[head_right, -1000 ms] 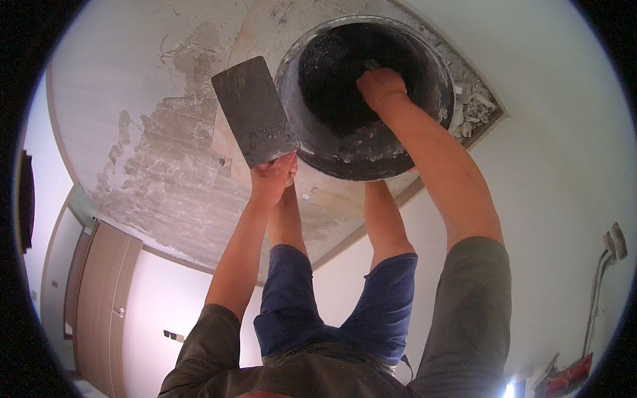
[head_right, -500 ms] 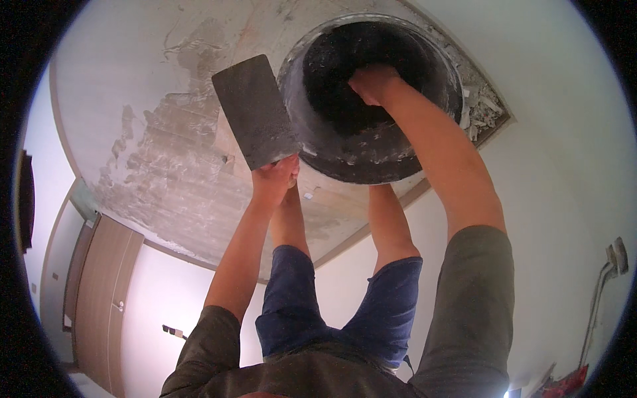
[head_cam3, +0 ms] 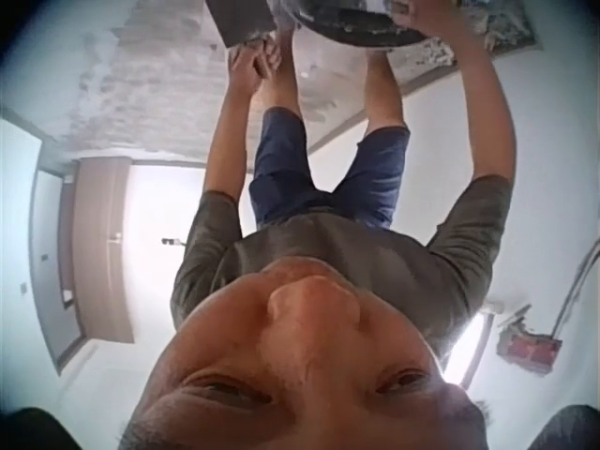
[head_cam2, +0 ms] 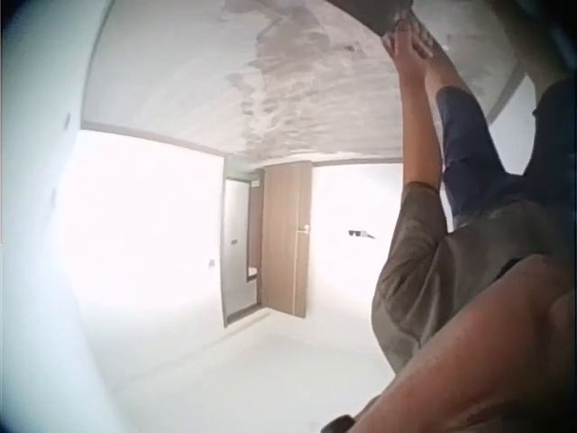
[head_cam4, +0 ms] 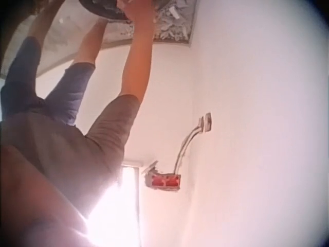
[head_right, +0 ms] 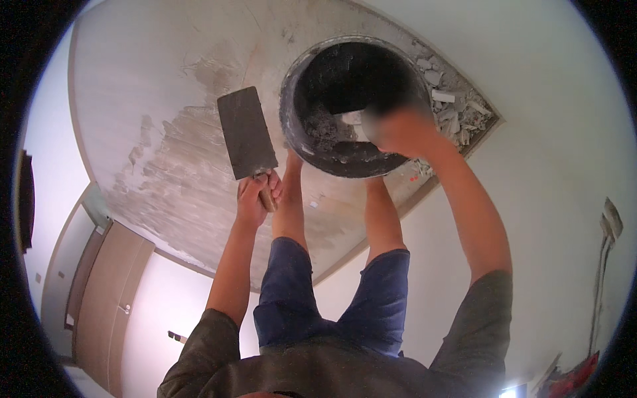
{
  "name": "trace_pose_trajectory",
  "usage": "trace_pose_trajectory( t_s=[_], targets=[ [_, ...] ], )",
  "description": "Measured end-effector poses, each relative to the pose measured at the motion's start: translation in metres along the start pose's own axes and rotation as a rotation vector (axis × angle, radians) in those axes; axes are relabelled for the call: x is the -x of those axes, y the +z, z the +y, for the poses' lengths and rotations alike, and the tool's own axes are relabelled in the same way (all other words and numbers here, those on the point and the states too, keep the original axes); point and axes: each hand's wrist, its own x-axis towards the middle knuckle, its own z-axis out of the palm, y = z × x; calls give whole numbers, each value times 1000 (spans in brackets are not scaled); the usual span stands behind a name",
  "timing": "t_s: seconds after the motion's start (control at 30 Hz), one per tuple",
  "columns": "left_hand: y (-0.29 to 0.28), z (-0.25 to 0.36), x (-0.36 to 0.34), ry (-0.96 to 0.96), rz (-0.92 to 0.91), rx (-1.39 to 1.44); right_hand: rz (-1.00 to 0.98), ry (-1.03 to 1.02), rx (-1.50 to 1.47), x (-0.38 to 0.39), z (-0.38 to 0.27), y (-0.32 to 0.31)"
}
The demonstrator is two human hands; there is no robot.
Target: Apply and smooth plaster on a wall around an electrical box using a trowel.
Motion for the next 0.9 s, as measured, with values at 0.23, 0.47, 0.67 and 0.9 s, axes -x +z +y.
trace_pose_trajectory(
  t_s=[0.23,0.47,0.67,0.9],
  targets=[
    [3,25,41,-105,-102,-156,532,23,-194,121,-44,21],
    [56,23,29,-331,-259,-396,882,108,-172,187,-121,52],
    [143,31,55,-400,-357,-547,1218,137,-52,179,-159,83],
    [181,31,85,-412,-564,-516,1382,169,-142,151,-165,107]
  ],
)
